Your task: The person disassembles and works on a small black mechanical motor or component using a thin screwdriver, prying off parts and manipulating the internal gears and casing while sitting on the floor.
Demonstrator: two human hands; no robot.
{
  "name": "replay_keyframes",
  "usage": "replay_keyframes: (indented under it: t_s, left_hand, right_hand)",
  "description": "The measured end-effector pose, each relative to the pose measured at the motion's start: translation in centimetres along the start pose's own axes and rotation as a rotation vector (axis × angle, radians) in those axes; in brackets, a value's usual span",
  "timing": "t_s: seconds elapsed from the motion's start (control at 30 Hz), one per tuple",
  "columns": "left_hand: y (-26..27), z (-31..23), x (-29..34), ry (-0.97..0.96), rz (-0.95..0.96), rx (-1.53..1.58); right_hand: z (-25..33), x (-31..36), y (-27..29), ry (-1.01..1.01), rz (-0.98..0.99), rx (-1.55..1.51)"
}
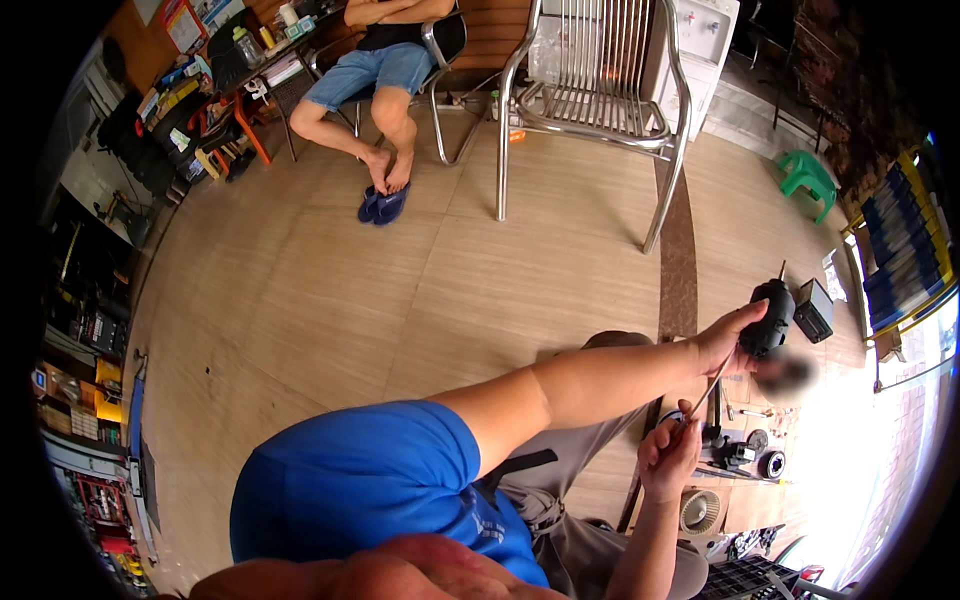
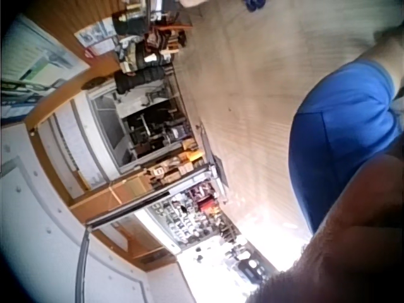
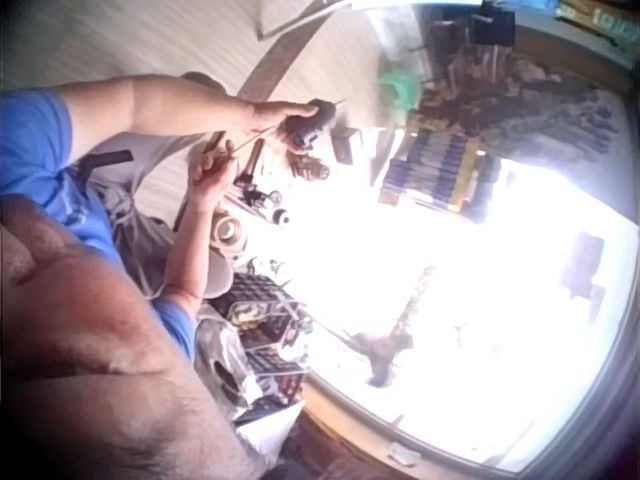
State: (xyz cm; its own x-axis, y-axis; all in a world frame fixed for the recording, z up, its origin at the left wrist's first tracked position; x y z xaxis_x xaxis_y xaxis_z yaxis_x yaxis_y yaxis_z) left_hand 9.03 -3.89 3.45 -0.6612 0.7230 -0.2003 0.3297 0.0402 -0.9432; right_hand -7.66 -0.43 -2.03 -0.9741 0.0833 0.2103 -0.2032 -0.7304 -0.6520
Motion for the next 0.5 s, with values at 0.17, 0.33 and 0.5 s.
replay_keyframes:
  t_s: [0.17, 0.33, 0.5]
  left_hand:
    - [-0.2, 0.1, 0.5, -0.039, -0.056, -0.080]
    - [-0.6, -0.4, 0.1, -0.106, -0.057, -0.167]
    - [2.0, -0.7, 0.6, -0.153, -0.308, -0.402]
  right_hand:
    - [0.2, 0.1, 0.5, 0.065, -0.085, 0.220]
    - [0.5, -1.0, 2.0, 0.247, -0.154, 0.528]
    - [2.1, -0.7, 4.5, 0.535, -0.346, 1.072]
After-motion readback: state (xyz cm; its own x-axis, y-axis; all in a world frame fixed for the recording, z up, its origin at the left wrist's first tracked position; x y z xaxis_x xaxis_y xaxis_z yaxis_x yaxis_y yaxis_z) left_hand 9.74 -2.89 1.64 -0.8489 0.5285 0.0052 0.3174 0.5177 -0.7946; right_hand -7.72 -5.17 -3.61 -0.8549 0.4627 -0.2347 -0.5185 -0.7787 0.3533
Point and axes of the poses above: each hand's wrist, its own x-axis away from the middle knuckle, its own y-axis out of the back of the hand, z = x × y, the point moved 7 cm from there along -x, towards the middle knuckle, and after that the axes turned 2 degrees about -z, right-handed, at the moved point
